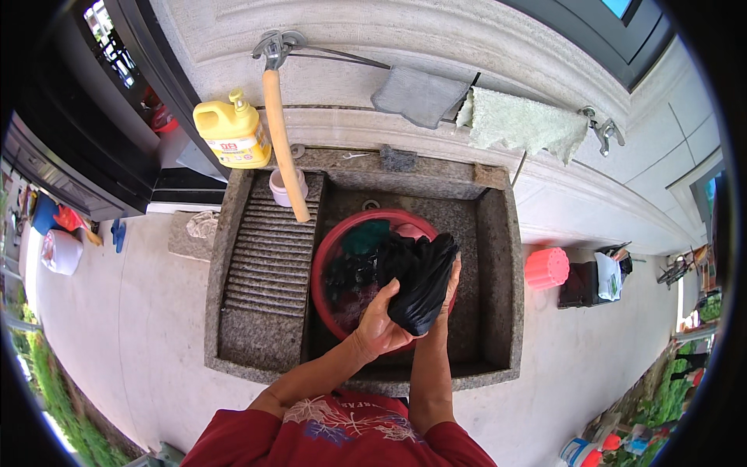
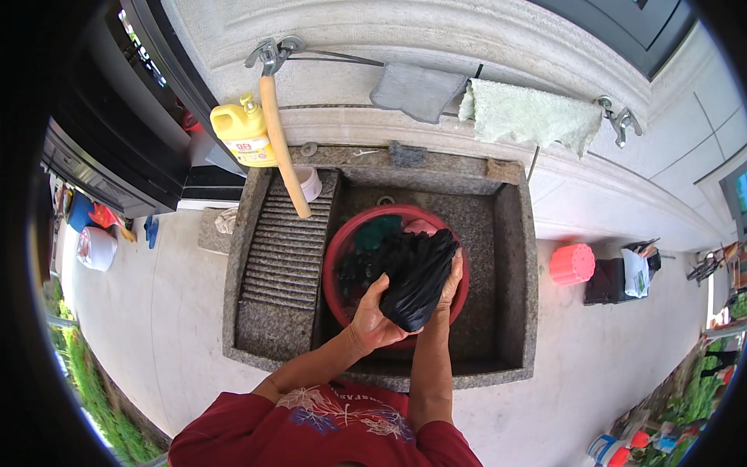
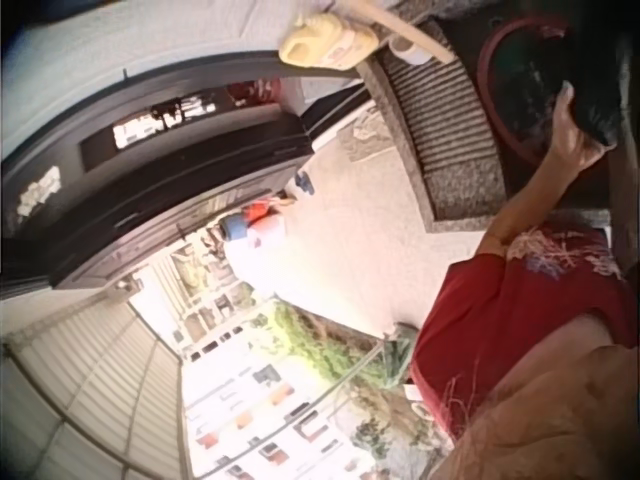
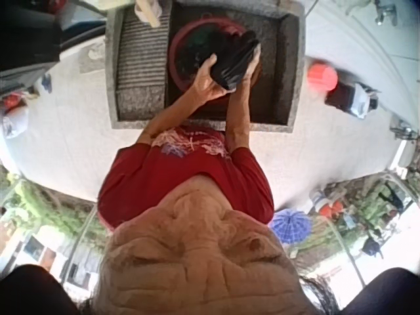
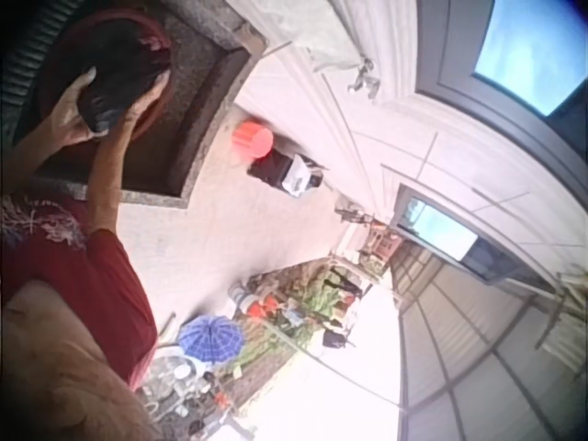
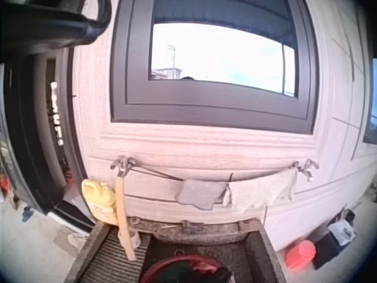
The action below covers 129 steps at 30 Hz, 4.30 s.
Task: The person washes clothes by hand in an outdoor stone sink. They scrub a dark garment on a washboard, rinse it, and place it in a pink basin. They then scrub a green shirt on the washboard, rinse it, and place it in the same basin.
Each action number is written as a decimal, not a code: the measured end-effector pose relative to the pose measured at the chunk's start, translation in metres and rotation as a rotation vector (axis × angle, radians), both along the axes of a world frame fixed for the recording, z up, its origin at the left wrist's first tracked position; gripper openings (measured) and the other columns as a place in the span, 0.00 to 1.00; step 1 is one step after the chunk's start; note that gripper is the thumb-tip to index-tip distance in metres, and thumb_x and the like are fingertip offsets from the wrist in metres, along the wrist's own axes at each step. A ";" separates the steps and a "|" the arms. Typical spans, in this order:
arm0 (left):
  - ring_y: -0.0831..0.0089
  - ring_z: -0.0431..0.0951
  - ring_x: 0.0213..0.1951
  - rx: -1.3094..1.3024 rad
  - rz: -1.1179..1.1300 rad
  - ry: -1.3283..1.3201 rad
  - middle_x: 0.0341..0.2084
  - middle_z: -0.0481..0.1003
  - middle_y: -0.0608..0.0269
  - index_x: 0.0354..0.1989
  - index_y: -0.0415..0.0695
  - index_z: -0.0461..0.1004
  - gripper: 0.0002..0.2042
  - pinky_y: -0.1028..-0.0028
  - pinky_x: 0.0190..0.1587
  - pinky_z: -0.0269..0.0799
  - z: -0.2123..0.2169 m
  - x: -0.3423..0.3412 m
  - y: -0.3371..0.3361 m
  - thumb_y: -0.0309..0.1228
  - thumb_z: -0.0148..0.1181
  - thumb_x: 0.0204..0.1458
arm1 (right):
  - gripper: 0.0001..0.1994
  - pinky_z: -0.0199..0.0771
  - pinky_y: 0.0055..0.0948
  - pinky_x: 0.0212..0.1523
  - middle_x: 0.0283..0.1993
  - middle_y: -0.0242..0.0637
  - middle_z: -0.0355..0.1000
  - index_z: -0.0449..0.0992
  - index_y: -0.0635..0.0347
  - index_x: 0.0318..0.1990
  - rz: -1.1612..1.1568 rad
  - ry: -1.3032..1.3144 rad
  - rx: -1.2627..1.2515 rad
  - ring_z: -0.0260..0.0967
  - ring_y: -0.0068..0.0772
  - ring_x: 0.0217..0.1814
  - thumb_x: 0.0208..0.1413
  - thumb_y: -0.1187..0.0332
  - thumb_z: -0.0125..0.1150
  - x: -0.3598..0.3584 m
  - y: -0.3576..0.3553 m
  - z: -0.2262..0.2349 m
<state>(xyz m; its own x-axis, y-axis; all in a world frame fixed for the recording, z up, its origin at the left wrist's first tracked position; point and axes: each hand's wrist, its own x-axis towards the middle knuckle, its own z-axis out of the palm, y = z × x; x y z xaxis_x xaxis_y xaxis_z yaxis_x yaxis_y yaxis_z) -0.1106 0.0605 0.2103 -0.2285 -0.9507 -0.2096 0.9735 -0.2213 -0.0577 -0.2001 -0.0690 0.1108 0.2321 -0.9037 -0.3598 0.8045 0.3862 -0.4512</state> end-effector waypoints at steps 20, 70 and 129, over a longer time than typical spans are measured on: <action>0.59 0.76 0.44 -0.099 0.123 -1.730 0.44 0.72 0.47 0.67 0.46 0.44 0.50 0.66 0.45 0.71 0.004 0.019 0.017 0.36 0.73 0.37 | 0.09 0.70 0.20 0.36 0.33 0.28 0.67 0.68 0.57 0.37 0.261 0.202 -0.305 0.66 0.22 0.32 0.46 0.76 0.56 0.008 -0.006 0.056; 0.61 0.77 0.27 -0.271 -0.328 -2.685 0.25 0.74 0.56 0.63 0.41 0.53 0.43 0.64 0.30 0.71 -0.051 0.024 0.032 0.40 0.68 0.37 | 0.03 0.64 0.19 0.31 0.26 0.26 0.68 0.74 0.62 0.29 0.540 1.214 -0.714 0.63 0.15 0.29 0.46 0.77 0.61 0.023 0.028 0.038; 0.55 0.77 0.42 -0.036 -0.230 0.016 0.51 0.69 0.47 0.62 0.53 0.57 0.29 0.58 0.36 0.77 0.018 0.052 0.046 0.47 0.56 0.54 | 0.12 0.73 0.35 0.44 0.38 0.42 0.70 0.71 0.61 0.37 0.387 0.231 -0.698 0.70 0.39 0.40 0.46 0.67 0.62 0.011 0.030 0.118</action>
<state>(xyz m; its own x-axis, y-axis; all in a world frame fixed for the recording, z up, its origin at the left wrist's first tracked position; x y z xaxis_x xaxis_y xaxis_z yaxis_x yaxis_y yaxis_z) -0.0588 0.1066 0.2278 -0.4428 -0.8803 -0.1705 0.8964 -0.4391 -0.0609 -0.1895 -0.0393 0.2293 0.5613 -0.8085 0.1770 0.5299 0.1868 -0.8272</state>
